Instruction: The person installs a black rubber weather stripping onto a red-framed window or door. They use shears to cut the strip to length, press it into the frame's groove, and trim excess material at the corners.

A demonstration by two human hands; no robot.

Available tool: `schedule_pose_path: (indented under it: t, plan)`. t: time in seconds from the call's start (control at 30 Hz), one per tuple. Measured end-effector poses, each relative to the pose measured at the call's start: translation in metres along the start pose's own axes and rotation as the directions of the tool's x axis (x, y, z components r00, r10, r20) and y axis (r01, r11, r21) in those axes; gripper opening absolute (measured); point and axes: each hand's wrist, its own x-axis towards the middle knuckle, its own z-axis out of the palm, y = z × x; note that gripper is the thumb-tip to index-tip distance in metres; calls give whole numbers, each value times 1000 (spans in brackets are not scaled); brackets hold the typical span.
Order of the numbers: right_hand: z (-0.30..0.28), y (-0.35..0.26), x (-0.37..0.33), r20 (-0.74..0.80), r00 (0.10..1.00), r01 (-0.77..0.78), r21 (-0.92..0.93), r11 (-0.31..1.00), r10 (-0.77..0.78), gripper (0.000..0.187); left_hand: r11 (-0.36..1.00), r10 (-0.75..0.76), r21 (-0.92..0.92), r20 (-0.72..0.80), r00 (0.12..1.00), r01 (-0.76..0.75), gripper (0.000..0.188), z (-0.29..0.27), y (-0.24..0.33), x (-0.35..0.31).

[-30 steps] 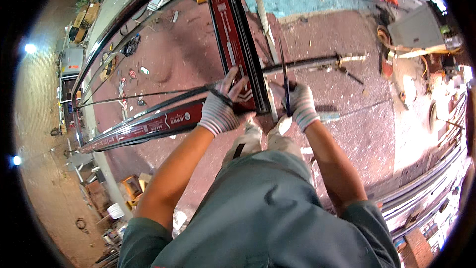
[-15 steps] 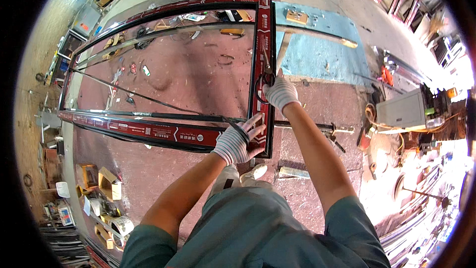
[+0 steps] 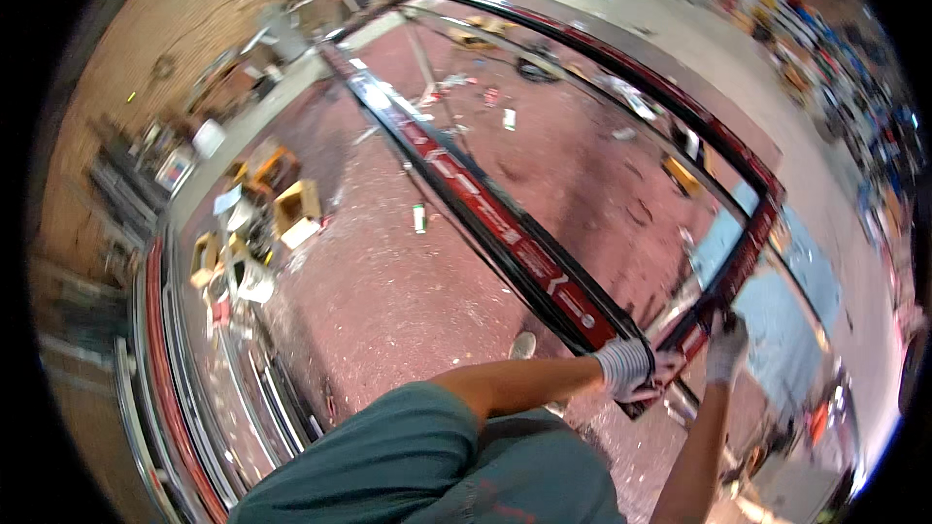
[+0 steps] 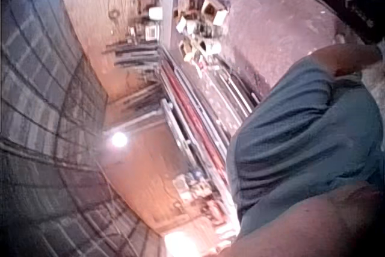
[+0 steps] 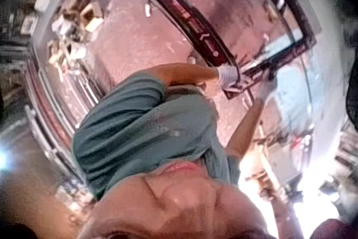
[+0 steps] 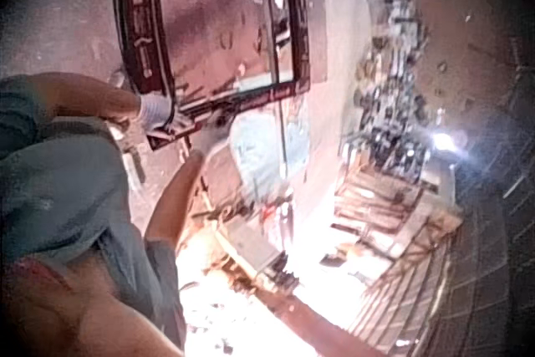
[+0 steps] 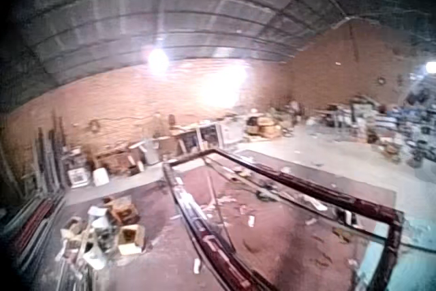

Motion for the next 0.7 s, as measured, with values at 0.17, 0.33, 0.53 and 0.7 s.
schedule_pose_path:
  t: [0.17, 0.33, 0.53, 0.7]
  plan:
    - [40, -2, -67, 379, 925, -110, 198, 974, 28, 26, 993, -115, -17, 2, 993, 115, 40, -6, 6, -3]
    - [51, -41, -71, 526, 851, 136, -206, 969, -8, 42, 987, -153, -19, 123, 981, 157, 44, 39, -14, 2]
    - [46, -75, -74, 586, 802, 192, -439, 878, 118, 50, 999, -12, -37, -244, 970, 3, 43, 46, 6, -12]
    - [22, -109, -84, 565, 804, 174, -523, 834, 186, 46, 969, -156, -198, -10, 988, 151, 33, -4, 40, -23]
